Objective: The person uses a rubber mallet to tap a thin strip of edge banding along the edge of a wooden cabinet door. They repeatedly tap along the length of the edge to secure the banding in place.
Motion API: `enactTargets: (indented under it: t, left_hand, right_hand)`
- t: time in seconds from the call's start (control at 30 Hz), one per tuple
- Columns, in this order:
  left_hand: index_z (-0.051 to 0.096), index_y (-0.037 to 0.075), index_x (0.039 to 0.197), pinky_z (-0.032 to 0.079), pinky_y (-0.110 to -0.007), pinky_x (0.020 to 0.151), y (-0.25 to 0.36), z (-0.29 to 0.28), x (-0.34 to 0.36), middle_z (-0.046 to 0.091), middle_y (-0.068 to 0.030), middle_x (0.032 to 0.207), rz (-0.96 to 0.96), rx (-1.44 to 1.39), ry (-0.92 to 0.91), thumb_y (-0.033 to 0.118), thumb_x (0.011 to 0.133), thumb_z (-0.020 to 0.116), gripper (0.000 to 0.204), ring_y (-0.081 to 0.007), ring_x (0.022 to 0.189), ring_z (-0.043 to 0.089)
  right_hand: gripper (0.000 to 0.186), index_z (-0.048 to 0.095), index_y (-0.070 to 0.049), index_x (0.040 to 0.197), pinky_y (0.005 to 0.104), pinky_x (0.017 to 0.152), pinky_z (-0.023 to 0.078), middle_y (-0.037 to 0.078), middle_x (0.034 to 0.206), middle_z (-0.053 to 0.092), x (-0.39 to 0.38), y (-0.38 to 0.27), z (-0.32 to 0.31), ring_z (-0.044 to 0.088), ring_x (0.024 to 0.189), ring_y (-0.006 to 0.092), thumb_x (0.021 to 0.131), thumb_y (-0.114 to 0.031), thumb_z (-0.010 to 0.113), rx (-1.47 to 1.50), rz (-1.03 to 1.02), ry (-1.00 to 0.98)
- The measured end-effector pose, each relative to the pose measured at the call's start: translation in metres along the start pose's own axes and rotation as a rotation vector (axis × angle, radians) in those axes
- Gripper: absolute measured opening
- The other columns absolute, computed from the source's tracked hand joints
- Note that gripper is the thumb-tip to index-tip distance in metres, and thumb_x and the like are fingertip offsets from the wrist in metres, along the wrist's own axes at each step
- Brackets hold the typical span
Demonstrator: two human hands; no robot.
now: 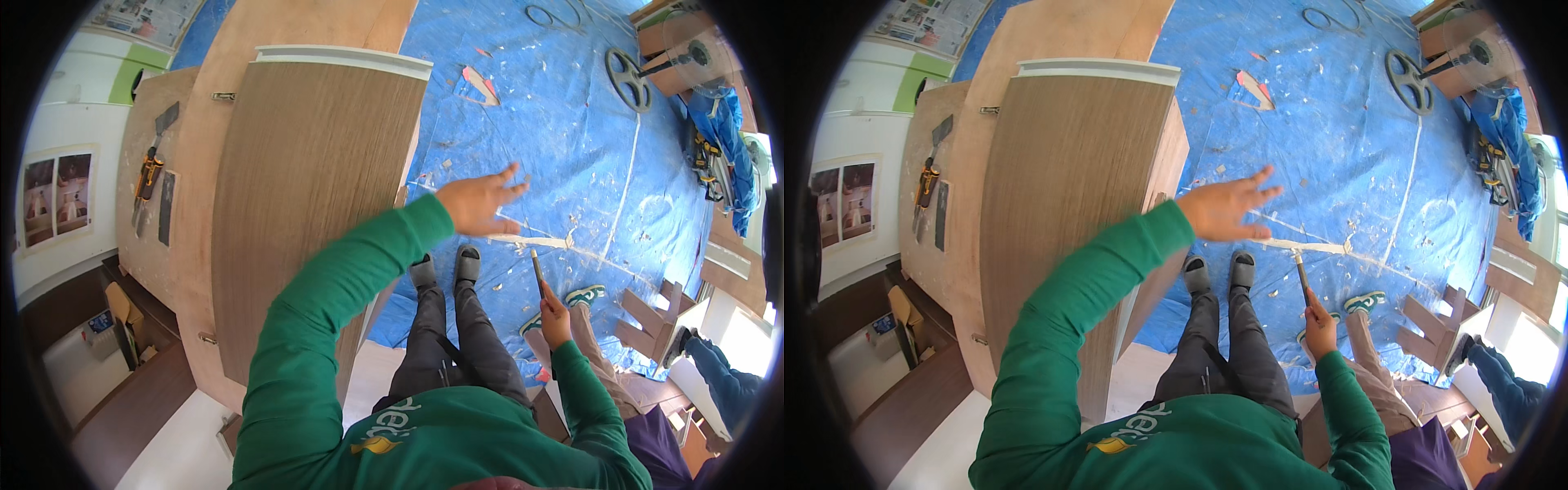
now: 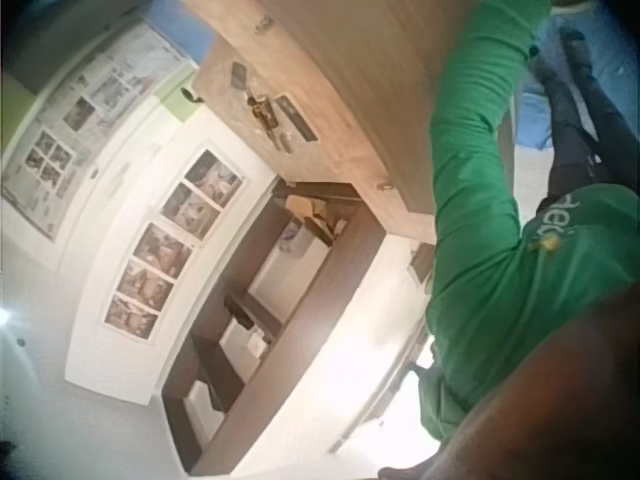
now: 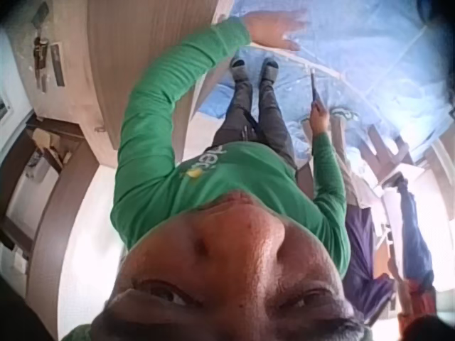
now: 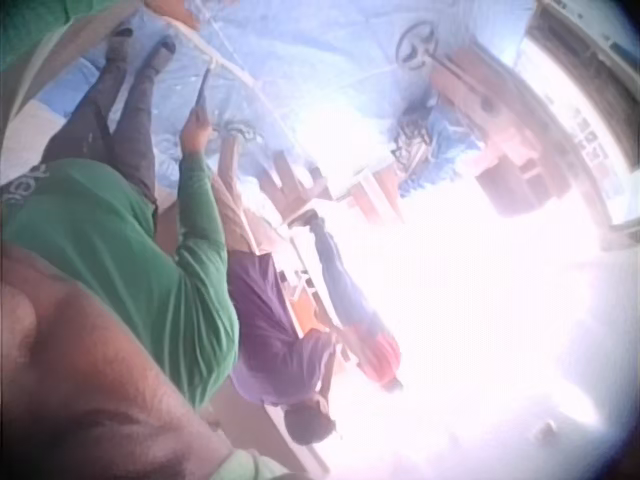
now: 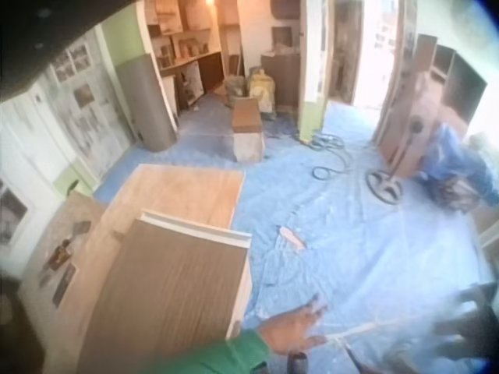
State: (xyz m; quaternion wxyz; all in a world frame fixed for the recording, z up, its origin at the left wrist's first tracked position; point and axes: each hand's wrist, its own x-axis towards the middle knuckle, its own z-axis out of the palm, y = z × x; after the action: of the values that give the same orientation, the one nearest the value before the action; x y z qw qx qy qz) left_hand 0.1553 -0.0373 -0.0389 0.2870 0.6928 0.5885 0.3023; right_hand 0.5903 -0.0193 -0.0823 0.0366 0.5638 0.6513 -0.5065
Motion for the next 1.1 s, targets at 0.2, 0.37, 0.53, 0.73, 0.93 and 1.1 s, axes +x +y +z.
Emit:
enactTargets:
  t: [0.2,0.37,0.53,0.73,0.93,1.1]
  left_hand:
    - [0.037,0.002,0.157,0.019,-0.056,0.126,-0.005,-0.103,0.005,0.027,-0.0164,0.169,-0.327,0.601,0.382,0.038,0.093,0.069,0.079,-0.0343,0.156,0.027]
    - [0.037,0.002,0.157,0.016,-0.057,0.127,-0.039,-0.095,-0.025,0.024,-0.0161,0.17,-0.465,0.861,0.304,0.036,0.093,0.065,0.077,-0.0348,0.158,0.021]
    - [0.031,0.005,0.161,0.016,-0.056,0.127,-0.004,-0.093,-0.024,0.023,-0.0135,0.171,-0.28,0.727,-0.109,0.033,0.095,0.063,0.078,-0.0346,0.158,0.021]
    - [0.032,0.01,0.162,0.016,-0.056,0.127,-0.028,-0.098,-0.04,0.028,-0.0099,0.17,-0.307,0.674,0.316,0.034,0.097,0.062,0.075,-0.0359,0.157,0.022]
    - [0.047,0.018,0.155,0.018,-0.056,0.126,-0.034,-0.095,-0.021,0.03,-0.0107,0.169,-0.434,0.783,0.358,0.037,0.097,0.063,0.062,-0.0362,0.152,0.031]
    - [0.07,0.009,0.128,0.038,-0.047,0.116,-0.043,-0.097,-0.028,0.053,-0.015,0.153,-0.105,0.493,0.668,0.028,0.099,0.063,0.036,-0.0342,0.139,0.049]
  right_hand:
    - [0.048,0.058,-0.011,0.149,0.0237,0.093,0.047,0.007,0.131,0.07,0.008,0.008,-0.007,0.06,0.105,0.0078,0.103,0.001,0.055,0.087,0.005,0.021]
    - [0.047,0.057,-0.01,0.149,0.0261,0.101,0.045,0.009,0.138,0.067,0.022,0.007,0.012,0.059,0.12,0.0109,0.103,0.0,0.055,0.184,-0.014,-0.07]
    - [0.046,0.056,-0.009,0.149,0.0273,0.105,0.043,0.01,0.142,0.065,0.02,-0.024,0.019,0.058,0.127,0.0129,0.104,-0.003,0.055,0.188,-0.017,-0.148]
    - [0.047,0.054,-0.009,0.151,0.0274,0.106,0.042,0.009,0.144,0.063,0.024,-0.072,0.034,0.056,0.127,0.0133,0.105,-0.003,0.055,0.229,-0.046,-0.177]
    - [0.052,0.046,-0.009,0.157,0.0249,0.095,0.046,0.008,0.139,0.062,0.058,-0.165,0.074,0.057,0.111,0.0093,0.106,-0.003,0.052,0.29,-0.286,-0.183]
    - [0.052,0.042,-0.012,0.159,0.0215,0.054,0.041,-0.004,0.083,0.054,0.09,-0.277,0.096,0.044,0.062,0.0031,0.108,-0.009,0.049,0.47,-0.325,-0.187]
